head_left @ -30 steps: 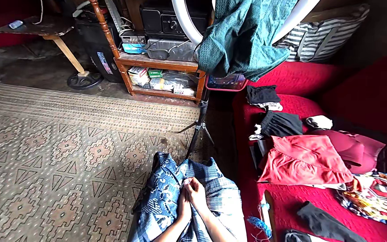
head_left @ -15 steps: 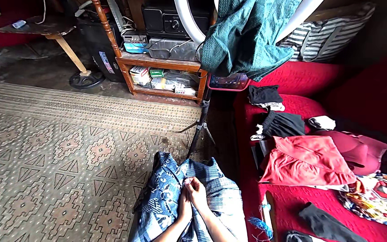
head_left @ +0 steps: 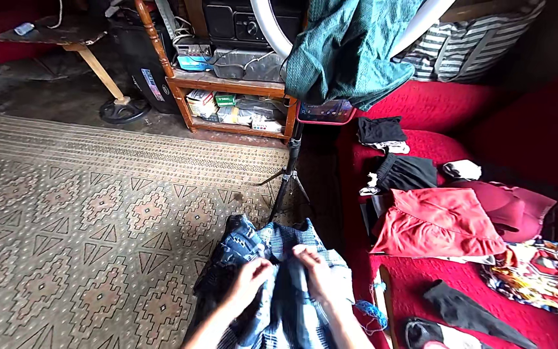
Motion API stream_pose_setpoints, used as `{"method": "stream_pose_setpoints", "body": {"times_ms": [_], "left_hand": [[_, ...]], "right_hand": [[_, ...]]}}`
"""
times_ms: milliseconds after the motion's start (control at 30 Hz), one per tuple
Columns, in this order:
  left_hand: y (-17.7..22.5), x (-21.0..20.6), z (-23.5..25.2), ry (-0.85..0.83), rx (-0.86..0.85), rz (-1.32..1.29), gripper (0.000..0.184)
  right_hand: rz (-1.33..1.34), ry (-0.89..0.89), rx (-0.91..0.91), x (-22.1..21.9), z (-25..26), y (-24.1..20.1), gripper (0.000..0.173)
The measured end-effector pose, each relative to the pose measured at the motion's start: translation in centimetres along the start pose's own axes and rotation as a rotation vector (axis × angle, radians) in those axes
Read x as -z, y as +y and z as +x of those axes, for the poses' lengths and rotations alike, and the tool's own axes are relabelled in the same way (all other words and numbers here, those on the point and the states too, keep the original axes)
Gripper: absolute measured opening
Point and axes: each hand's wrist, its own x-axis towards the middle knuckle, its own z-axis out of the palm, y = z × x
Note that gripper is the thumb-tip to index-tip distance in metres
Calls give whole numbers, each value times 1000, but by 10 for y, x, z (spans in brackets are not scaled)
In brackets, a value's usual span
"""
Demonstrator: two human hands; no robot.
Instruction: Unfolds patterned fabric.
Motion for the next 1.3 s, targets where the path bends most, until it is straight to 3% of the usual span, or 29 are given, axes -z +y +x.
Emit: {"method": "stream_pose_setpoints", "body": {"times_ms": [100,233,333,433,567,700,967,1100,1300], "left_hand": [[51,79,-4,223,-173,129,19],[103,192,-8,588,-230,200,18],[118,260,-20,777,-281,101,12],[110,302,-39,917,-340,-22,16],[68,300,-57,1065,-191,-80,30],[41,279,-60,1108,-91,-200,26],[50,283,-69,1102,-196,-265,13],[53,269,-73,1108,-175,-286,14],[46,268,-81,1108,-154,-361,18]], "right_hand": [[-116,108,138,45,-8,-65,16],[-165,294,368,111,-13,-136,13],[-135,335,477,154,-33,-170,13],[-110,369,550,179,-57,-175,14],[-73,367,428,187,-71,-137,17],[41,417,266,169,-73,-106,23],[25,381,416,148,-63,-127,25],[-34,374,442,140,-58,-119,24],[86,368,419,137,-66,-115,28]]}}
